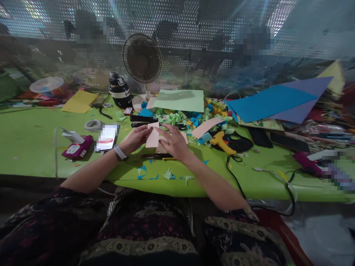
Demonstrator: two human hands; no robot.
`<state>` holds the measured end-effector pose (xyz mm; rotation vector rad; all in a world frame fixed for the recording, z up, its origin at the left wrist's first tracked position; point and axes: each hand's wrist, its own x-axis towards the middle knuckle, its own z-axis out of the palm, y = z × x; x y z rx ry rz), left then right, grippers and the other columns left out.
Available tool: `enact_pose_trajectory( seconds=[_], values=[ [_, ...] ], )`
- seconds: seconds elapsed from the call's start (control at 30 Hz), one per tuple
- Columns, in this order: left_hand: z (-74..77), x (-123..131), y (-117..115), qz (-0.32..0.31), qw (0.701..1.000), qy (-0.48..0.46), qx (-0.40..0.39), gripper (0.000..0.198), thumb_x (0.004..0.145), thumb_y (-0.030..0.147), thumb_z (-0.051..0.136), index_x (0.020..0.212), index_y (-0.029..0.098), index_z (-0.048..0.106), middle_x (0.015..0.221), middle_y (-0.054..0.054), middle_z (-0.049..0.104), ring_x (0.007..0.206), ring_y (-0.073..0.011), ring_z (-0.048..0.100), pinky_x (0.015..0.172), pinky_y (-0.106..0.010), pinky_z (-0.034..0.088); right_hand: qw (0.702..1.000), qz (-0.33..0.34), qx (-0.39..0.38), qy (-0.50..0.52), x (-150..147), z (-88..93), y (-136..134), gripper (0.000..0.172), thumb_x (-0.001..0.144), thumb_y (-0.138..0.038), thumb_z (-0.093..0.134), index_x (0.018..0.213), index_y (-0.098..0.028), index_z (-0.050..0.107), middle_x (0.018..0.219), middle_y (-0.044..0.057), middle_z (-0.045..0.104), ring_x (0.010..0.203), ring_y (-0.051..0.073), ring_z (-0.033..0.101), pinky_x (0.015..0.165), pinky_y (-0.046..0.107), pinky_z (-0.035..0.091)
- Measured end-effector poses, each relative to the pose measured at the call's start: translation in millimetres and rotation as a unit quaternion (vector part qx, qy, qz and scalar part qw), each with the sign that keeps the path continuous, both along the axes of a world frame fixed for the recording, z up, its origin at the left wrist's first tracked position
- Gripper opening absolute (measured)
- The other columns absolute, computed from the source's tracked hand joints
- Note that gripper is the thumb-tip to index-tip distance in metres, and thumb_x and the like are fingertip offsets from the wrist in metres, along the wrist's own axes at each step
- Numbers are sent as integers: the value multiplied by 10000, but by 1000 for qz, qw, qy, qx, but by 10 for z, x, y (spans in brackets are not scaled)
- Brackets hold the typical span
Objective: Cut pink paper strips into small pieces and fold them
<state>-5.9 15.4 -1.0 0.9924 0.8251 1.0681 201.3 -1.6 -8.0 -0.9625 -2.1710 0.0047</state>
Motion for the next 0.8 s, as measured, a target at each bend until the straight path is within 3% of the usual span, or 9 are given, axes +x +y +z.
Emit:
enact_pose_trajectory(
  seconds=[0.17, 0.37, 0.47, 0.6, 0.8],
  values=[
    [14, 23, -50, -18, 1000, -2, 17, 343, 729, 369, 832, 794, 163, 565, 771, 12, 639, 649, -98, 645, 608, -222, 541, 998, 25, 6, 60, -27, 39, -60, 147, 935, -311, 620, 998, -307, 754, 1408, 50, 563, 1293, 282, 506, 1057, 514, 454],
    [-20, 68, -89, -25, 998, -4, 49, 327, 757, 360, 808, 952, 169, 625, 981, -38, 706, 819, -165, 715, 777, -339, 598, 979, 4, -66, 190, -84, 81, -122, 207, 918, -404, 623, 860, -222, 702, 1282, 119, 636, 1211, 271, 583, 1032, 478, 467],
    [-41, 82, -103, -29, 997, -22, 63, 381, 775, 437, 789, 1007, 172, 643, 1009, -48, 711, 847, -174, 720, 815, -352, 597, 960, -2, -130, 248, -111, 90, -124, 265, 888, -459, 630, 799, -212, 664, 1119, 110, 686, 1015, 234, 654, 841, 385, 551],
    [-48, 92, -136, -31, 997, -45, 60, 424, 803, 551, 727, 966, 168, 649, 916, -40, 700, 861, -198, 723, 821, -368, 602, 946, -15, -184, 266, -126, 96, -114, 298, 849, -503, 648, 759, -219, 641, 823, 45, 687, 730, 182, 633, 687, 333, 538],
    [-3, 103, -191, -51, 994, 7, 101, 367, 774, 470, 785, 956, 166, 691, 957, -57, 725, 927, -199, 715, 839, -339, 596, 943, -10, -196, 269, -114, 92, -120, 255, 844, -470, 651, 789, -220, 644, 786, 32, 678, 725, 185, 640, 682, 330, 534]
  ],
)
